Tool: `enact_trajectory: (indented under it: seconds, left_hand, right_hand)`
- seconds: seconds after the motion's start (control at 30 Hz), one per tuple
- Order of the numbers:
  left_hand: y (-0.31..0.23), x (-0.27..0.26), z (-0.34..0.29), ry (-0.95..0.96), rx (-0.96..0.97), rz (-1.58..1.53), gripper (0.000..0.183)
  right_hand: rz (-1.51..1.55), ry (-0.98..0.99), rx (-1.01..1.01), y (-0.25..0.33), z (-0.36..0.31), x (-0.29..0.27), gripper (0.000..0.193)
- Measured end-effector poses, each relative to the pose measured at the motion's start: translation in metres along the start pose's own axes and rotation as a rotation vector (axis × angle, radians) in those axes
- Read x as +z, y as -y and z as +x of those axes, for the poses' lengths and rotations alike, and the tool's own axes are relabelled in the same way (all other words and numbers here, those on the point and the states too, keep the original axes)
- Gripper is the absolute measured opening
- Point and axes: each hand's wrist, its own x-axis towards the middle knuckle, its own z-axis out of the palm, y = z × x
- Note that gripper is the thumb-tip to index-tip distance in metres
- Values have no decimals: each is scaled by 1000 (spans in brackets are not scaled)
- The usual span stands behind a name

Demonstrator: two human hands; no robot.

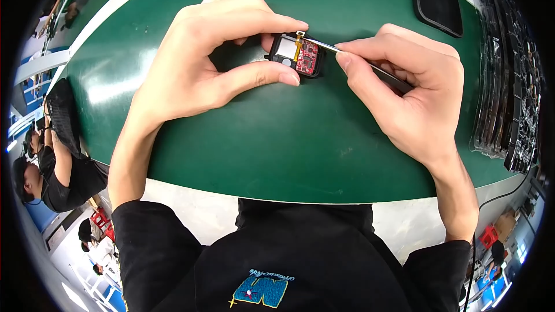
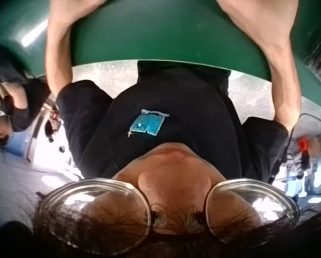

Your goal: Using tweezers to assemble small electronic components into a module at a workstation.

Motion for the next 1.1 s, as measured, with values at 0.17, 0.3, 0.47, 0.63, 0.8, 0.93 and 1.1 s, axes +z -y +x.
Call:
enact_trajectory:
  seconds: [0.17, 0.3, 0.47, 0.63, 0.8, 0.93, 1.1]
  left_hand:
    - [-3, 3, 0, -20, -21, 10, 60]
    - [-7, 2, 1, -69, -83, -53, 54]
    - [-7, 2, 2, -57, -50, -20, 50]
    - [-6, 2, 2, -49, -53, -30, 50]
    - [9, -5, -1, -3, -24, -118, 54]
    - [12, -6, 1, 38, 17, -152, 56]
    - [11, -7, 1, 62, 38, -117, 54]
  right_hand:
    - [-17, -3, -39, -2, -1, -3, 12]
    - [-86, -54, -126, -2, -2, -2, 19]
    - [-181, -67, -218, -5, -2, 1, 24]
    - [-202, -65, -268, -7, -1, 3, 25]
    - [-14, 21, -91, -1, -1, -2, 17]
    - [2, 51, -54, 0, 0, -6, 13]
    - [5, 74, -40, -1, 0, -5, 13]
